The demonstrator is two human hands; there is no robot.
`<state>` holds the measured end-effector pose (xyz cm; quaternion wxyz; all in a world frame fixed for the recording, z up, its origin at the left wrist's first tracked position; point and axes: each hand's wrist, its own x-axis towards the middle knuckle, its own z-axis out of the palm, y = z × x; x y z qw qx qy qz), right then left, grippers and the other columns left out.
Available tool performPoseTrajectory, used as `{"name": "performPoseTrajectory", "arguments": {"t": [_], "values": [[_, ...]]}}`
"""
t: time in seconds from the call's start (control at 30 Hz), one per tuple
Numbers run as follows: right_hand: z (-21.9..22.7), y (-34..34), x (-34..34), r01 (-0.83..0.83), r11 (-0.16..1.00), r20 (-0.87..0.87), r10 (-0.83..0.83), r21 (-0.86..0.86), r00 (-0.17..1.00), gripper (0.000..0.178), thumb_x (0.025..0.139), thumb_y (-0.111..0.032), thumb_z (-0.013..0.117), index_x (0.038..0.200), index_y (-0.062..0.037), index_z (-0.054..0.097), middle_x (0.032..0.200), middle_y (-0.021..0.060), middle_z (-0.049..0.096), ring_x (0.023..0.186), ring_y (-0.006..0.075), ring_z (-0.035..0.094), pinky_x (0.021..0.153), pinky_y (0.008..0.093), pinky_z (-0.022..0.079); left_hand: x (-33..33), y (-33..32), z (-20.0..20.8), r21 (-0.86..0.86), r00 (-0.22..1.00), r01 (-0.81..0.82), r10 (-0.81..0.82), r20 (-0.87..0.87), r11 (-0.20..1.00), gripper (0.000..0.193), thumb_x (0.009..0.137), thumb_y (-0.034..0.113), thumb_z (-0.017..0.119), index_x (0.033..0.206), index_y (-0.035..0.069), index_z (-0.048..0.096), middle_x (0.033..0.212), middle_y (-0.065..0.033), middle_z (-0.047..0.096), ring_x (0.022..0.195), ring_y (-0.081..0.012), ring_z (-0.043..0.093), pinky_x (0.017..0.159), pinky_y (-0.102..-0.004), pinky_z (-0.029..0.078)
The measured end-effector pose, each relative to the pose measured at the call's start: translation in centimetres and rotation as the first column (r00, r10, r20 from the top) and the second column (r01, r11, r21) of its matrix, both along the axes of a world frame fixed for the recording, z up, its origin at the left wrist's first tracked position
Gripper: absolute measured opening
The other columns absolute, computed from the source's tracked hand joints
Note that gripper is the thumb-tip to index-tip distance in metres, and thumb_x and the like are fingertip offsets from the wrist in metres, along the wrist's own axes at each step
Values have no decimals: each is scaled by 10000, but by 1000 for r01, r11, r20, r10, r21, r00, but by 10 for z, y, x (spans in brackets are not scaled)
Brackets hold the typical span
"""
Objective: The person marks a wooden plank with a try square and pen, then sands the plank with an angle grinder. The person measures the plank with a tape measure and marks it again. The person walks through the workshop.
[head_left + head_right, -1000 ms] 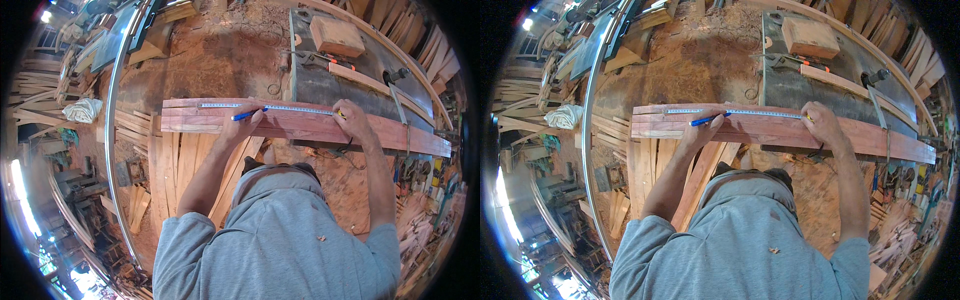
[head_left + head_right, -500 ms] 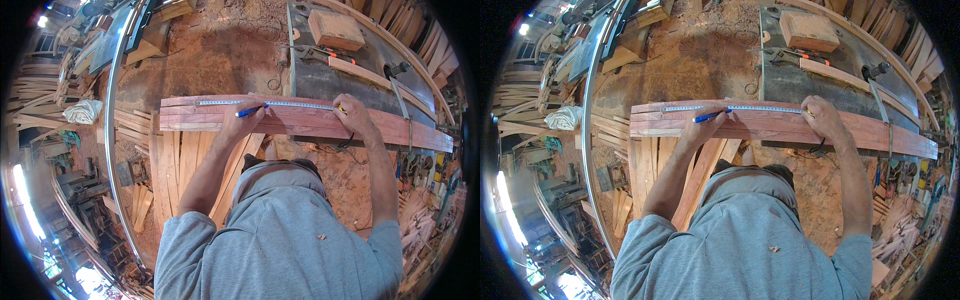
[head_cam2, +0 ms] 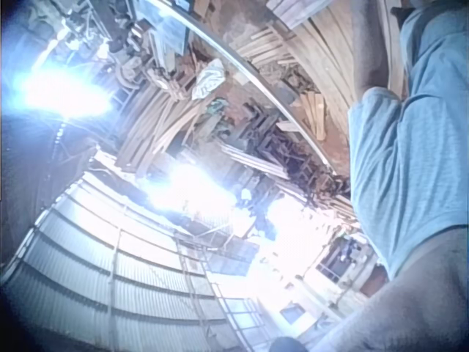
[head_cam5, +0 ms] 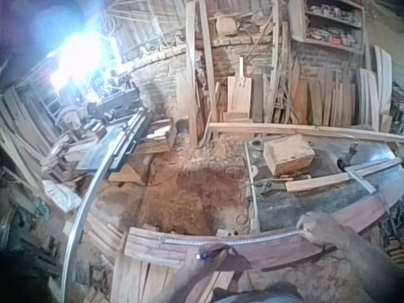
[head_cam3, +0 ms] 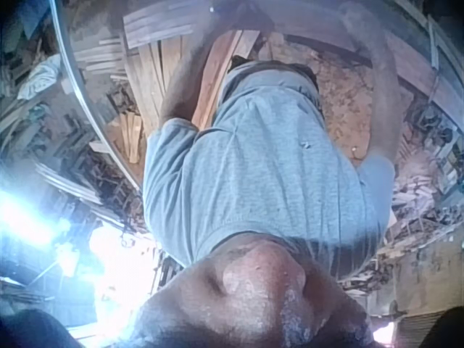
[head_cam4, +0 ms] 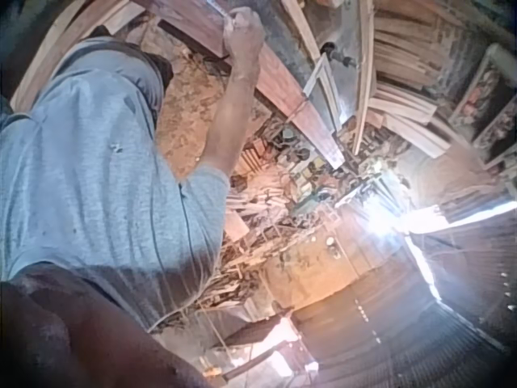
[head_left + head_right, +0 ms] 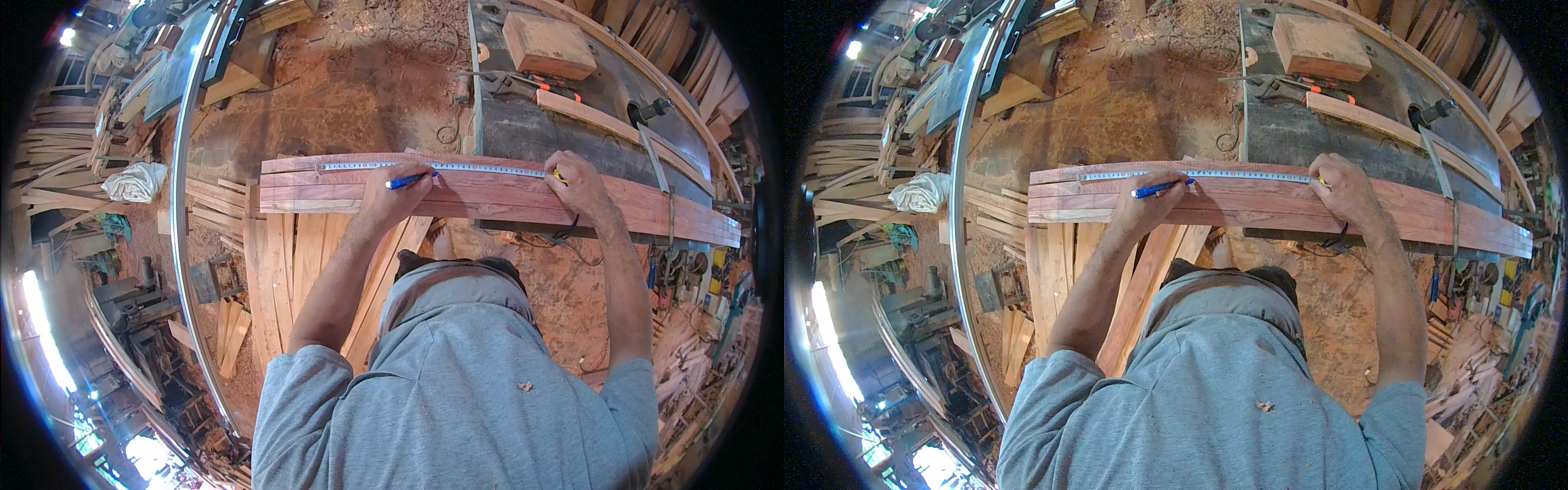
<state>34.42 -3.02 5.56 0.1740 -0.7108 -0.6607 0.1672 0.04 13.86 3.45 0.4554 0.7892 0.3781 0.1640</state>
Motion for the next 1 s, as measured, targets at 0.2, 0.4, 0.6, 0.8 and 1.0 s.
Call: {"name": "performPoseTrajectory", "arguments": {"t": [0.2, 0.4, 0.6, 0.8, 1.0], "values": [[-1, 1, 2, -30, 1000, 2, 30, 10, 1000, 159, 869, -73, 723, 973, -36, 608, 927, 113, 630, 922, 317, 641, 810, 434, 505, 0, 0, -5, 14, 1000, -3, 3, 20, 1000, 241, 895, 168, 751, 1111, 63, 769, 1012, -144, 774, 942, -258, 762, 817, -346, 594], [-3, 1, 3, -60, 998, 19, 59, 38, 998, 157, 865, -66, 720, 974, -40, 610, 920, 117, 632, 910, 327, 636, 797, 438, 501, -3, -3, -10, -4, 997, -43, 43, 71, 999, 218, 901, 173, 755, 1083, 54, 775, 944, -137, 773, 869, -236, 754, 784, -340, 585], [-3, 0, 1, -39, 996, -1, 39, 79, 999, 120, 866, -97, 709, 908, -26, 622, 925, 123, 638, 915, 338, 647, 784, 454, 517, -73, 36, -17, 314, 917, -399, 378, 128, 862, 119, 968, 144, 672, 994, 33, 709, 803, -129, 682, 761, -258, 679, 702, -345, 527], [-3, 0, 2, -12, 999, 1, 12, 33, 1000, 123, 864, -64, 713, 939, -33, 621, 916, 113, 635, 913, 328, 639, 792, 430, 504, -131, 63, -30, 264, 804, -546, 586, -100, 795, 158, 975, 187, 664, 1048, 48, 679, 788, -119, 648, 694, -266, 600, 682, -386, 489], [-3, 0, 4, -69, 995, -2, 69, 77, 998, 114, 872, -82, 714, 930, -31, 629, 928, 116, 637, 921, 326, 636, 806, 422, 502, -117, 56, -34, 301, 788, -551, 604, -120, 779, 217, 932, 251, 728, 1014, 53, 691, 771, -100, 675, 725, -206, 658, 675, -386, 500]]}}
